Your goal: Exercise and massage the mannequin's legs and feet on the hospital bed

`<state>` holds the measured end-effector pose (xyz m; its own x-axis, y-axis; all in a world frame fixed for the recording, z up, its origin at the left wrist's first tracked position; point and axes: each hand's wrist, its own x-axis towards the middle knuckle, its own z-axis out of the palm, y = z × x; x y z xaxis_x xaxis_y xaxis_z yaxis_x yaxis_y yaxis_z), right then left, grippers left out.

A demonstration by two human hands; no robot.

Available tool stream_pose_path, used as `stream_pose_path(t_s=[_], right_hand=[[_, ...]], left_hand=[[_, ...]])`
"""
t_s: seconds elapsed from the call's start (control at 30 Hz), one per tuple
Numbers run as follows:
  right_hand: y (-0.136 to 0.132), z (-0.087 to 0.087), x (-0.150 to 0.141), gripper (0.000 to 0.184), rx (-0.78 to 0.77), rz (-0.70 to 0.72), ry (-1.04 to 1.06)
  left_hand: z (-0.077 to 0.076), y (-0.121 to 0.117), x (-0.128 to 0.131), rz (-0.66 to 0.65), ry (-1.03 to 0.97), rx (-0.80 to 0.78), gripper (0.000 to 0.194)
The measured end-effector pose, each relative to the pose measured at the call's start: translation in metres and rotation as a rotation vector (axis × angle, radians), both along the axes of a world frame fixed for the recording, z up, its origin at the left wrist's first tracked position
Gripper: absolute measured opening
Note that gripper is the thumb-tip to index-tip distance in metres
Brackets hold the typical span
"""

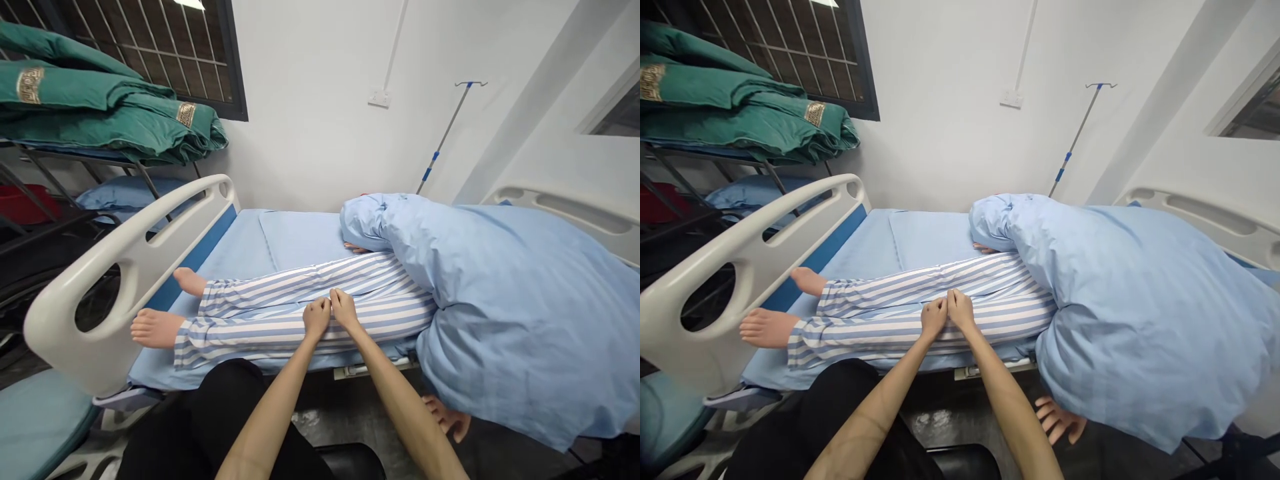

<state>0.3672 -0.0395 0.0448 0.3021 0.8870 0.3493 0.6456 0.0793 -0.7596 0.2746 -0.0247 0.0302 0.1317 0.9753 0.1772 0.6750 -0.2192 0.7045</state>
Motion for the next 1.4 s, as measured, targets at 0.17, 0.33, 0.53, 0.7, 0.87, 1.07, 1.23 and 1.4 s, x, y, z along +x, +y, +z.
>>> stream_pose_path(t_s=[0.17,0.33,0.53,0.7,0.87,1.07,1.23,1.4], right_hand=[[-0.017,-0.005,0.022,0.04,-0.029,-0.053,-0.135],[-0.02,-0.022,0.027,0.039,0.048,-0.108,-0.019],[-0.014,-0.015,0.035,0.039,0.128,-0.116,0.292],[-0.022,0.002,0.054,0.036,0.045,-0.081,-0.032],[-0.028,-0.006,0.066,0.039,0.042,-0.106,-0.097],[-0.025,-0.009,0.071,0.04,0.094,-0.188,0.117],[-0.036,-0.001,0.087,0.038,0.063,-0.116,-0.1],[-0.038,-0.007,0.095,0.037,0.083,-0.153,-0.038]], left_hand=[[0.002,-0.002,0.0,0.016,0.047,-0.025,0.034],[0.012,-0.004,0.012,0.008,-0.072,-0.033,0.034],[0.015,-0.022,0.053,-0.042,-0.222,-0.053,0.036],[0.003,-0.028,0.06,0.012,-0.112,-0.058,0.036],[0.009,-0.024,0.065,-0.015,-0.168,-0.053,0.035],[0.012,-0.025,0.085,-0.063,-0.276,-0.047,0.036],[0.01,-0.025,0.091,-0.064,-0.246,-0.044,0.034],[0.016,-0.023,0.104,-0.067,-0.414,-0.089,0.036]])
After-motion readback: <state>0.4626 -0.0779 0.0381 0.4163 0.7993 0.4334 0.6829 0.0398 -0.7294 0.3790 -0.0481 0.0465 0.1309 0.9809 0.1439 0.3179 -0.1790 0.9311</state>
